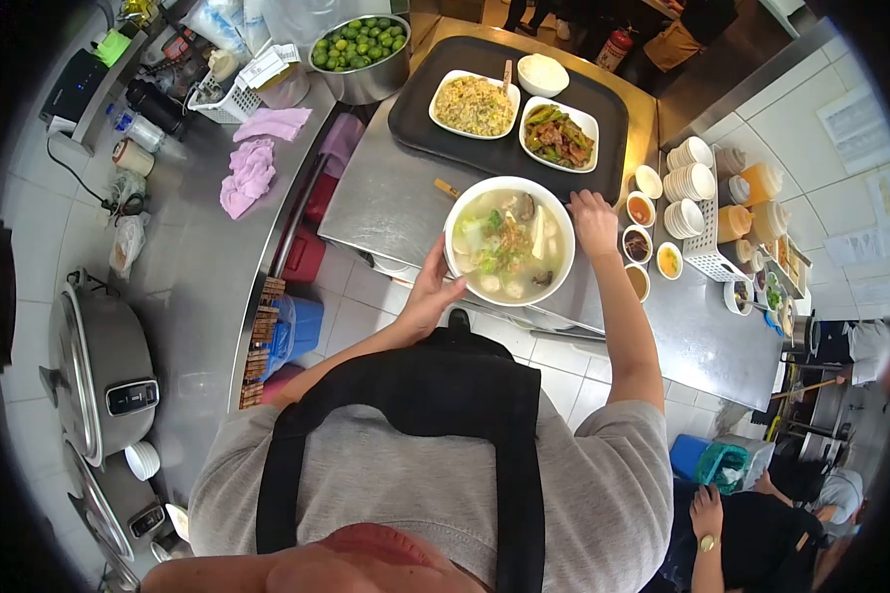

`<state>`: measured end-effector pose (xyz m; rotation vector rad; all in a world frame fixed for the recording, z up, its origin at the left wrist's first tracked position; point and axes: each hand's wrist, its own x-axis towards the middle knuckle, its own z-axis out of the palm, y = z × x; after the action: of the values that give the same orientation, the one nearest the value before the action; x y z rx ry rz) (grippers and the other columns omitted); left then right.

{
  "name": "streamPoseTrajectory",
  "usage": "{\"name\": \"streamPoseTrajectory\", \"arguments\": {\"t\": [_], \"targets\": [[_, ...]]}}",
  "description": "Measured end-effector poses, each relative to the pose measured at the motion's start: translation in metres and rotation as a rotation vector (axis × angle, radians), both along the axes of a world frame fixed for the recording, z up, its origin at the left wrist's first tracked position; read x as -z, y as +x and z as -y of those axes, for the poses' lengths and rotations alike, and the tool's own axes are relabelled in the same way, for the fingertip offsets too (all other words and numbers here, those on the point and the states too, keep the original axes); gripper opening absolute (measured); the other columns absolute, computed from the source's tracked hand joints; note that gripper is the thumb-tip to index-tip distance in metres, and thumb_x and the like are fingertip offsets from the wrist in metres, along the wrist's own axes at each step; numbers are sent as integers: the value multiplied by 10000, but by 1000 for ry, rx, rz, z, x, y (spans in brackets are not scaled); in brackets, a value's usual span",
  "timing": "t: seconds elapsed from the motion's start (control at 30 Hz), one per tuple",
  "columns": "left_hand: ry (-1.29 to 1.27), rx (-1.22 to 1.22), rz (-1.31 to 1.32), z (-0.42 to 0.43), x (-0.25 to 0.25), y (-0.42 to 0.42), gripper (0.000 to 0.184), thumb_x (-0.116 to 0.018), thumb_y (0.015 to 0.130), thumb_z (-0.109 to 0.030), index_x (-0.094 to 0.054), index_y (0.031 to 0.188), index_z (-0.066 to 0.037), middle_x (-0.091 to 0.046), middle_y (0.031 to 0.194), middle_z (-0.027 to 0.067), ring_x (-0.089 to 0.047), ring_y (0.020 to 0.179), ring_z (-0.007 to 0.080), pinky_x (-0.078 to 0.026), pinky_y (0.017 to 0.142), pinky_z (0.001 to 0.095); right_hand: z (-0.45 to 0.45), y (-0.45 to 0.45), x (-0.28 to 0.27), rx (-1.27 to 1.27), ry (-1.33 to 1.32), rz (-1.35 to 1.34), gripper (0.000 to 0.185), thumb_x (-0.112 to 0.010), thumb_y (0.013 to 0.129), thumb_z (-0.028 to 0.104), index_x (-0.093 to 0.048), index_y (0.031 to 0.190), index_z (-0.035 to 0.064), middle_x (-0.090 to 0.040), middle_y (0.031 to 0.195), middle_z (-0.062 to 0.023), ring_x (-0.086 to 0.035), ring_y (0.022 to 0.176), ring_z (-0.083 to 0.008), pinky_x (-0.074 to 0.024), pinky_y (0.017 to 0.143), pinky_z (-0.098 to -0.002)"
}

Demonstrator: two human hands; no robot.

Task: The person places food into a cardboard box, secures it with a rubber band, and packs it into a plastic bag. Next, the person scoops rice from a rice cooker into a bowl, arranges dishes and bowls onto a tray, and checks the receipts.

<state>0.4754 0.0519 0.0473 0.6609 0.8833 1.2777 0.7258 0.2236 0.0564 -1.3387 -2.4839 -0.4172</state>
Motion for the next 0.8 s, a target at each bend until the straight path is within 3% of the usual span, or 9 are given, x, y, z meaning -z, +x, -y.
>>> {"name": "streamPoseTrajectory", "arguments": {"t": [0.07,0.1,0.37,0.8], "targets": [[92,-40,10,0,9,6,806,-651,728,-86,-143,1353,-54,-182,1380,130,-178,1263,245,-140,1031,332,-4,1,-2,1,-8,8,175,-578,736,190,-601,862,71,-515,751,-27,-532,727,-191,-462,607,-308],[90,-40,9,-1,10,7,806,-651,728,-86,-143,1353,-54,-182,1380,130,-178,1263,245,-140,1031,332,-8,2,-2,7,-2,14,168,-574,740,189,-599,857,71,-514,750,-27,-533,726,-192,-464,605,-305],[64,-77,78,-18,4,15,750,-612,749,-12,-160,1346,-31,-212,1367,126,-223,1250,195,-199,1024,312,-35,8,0,-36,-21,23,179,-576,739,180,-604,869,61,-525,758,-35,-537,735,-195,-470,619,-305],[25,-15,116,-45,-2,25,763,-618,748,-22,-151,1352,-52,-215,1367,133,-223,1253,223,-270,995,331,-67,20,5,-77,4,32,193,-545,751,184,-610,894,72,-530,768,-21,-536,750,-177,-467,613,-287]]}}
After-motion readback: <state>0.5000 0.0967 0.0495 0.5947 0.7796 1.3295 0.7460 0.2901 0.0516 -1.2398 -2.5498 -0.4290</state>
